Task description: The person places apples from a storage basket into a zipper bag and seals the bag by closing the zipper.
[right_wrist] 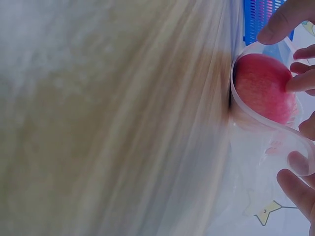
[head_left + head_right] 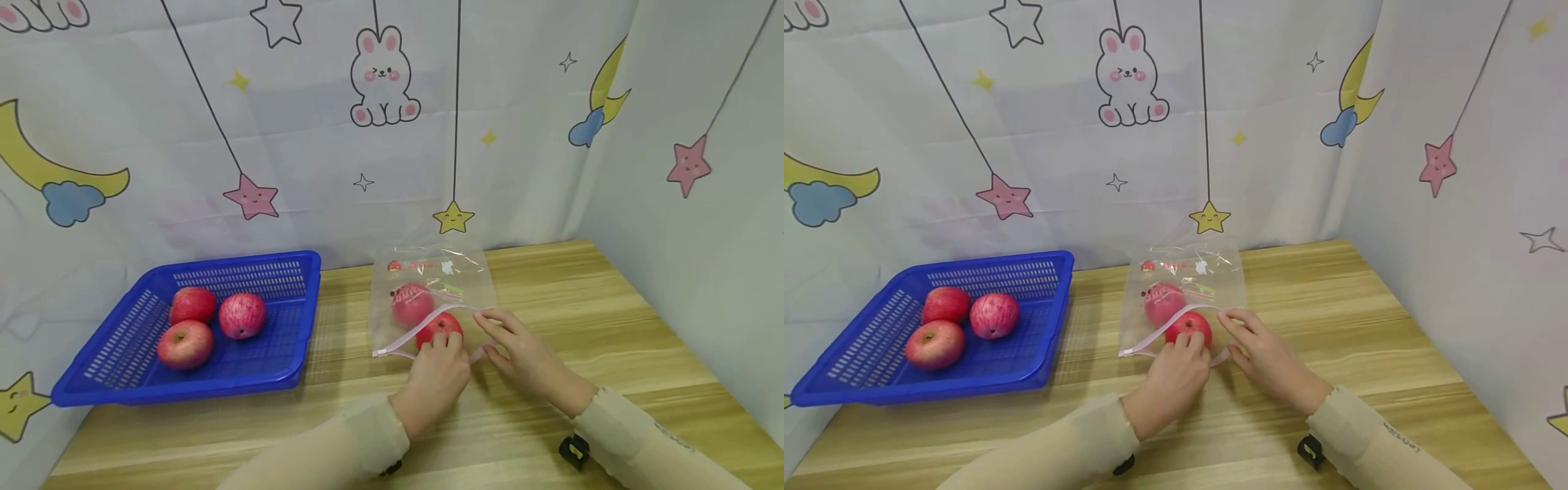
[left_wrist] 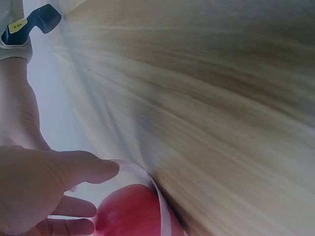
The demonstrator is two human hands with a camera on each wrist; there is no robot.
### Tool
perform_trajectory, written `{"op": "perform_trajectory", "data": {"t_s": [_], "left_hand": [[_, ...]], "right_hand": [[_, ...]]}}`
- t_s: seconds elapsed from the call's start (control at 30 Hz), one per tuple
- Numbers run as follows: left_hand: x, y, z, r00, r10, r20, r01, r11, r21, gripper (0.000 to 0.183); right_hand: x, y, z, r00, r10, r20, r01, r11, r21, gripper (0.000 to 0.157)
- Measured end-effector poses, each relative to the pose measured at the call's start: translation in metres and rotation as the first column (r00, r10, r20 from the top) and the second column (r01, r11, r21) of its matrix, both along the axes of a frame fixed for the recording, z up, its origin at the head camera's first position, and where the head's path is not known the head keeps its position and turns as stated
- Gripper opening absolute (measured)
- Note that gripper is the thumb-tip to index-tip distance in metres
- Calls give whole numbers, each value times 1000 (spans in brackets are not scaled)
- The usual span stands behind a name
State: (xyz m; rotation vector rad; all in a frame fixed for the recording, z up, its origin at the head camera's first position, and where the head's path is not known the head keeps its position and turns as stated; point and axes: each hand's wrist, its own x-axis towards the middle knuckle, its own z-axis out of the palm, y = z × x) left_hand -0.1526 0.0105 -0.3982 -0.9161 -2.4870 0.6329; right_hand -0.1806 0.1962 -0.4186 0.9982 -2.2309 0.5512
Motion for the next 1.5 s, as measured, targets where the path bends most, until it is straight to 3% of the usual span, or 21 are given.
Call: {"op": "perform_trajectory", "data": {"t_s": [0.3,0.47,0.83,1.1,1.17,1.23,1.33,1.4,1.5], "left_hand": [[-1,1,-1,999,-8,-31,8,1000,16,15],[-1,0,0,1000,19,16,-19,1000,4,17],[-5,3,-2,992,88,88,-90,996,22,32],[-10,6,-3,954,181,241,-194,981,32,57],[-12,7,-4,942,202,267,-220,975,39,61],[-13,7,-5,934,219,282,-239,970,39,65],[-17,7,-7,929,230,292,-251,967,36,69],[-19,7,-8,925,234,299,-255,966,34,69],[-22,7,-10,920,239,310,-262,964,36,70]], "right_hand": [[-1,0,-1,1000,5,-5,-5,1000,0,63],[-1,0,-1,1000,5,-3,-5,1000,5,58],[-1,0,-1,999,3,-35,-3,1000,-2,69],[-1,-1,0,1000,8,-27,-8,1000,-7,65],[-1,0,0,1000,9,-19,-9,1000,-6,50],[-2,0,0,1000,14,-17,-14,1000,-6,48],[-3,0,0,1000,12,-22,-12,1000,-7,48],[-3,0,0,999,14,-29,-14,1000,-11,61],[-2,-1,1,999,10,-32,-10,1000,-10,64]]}}
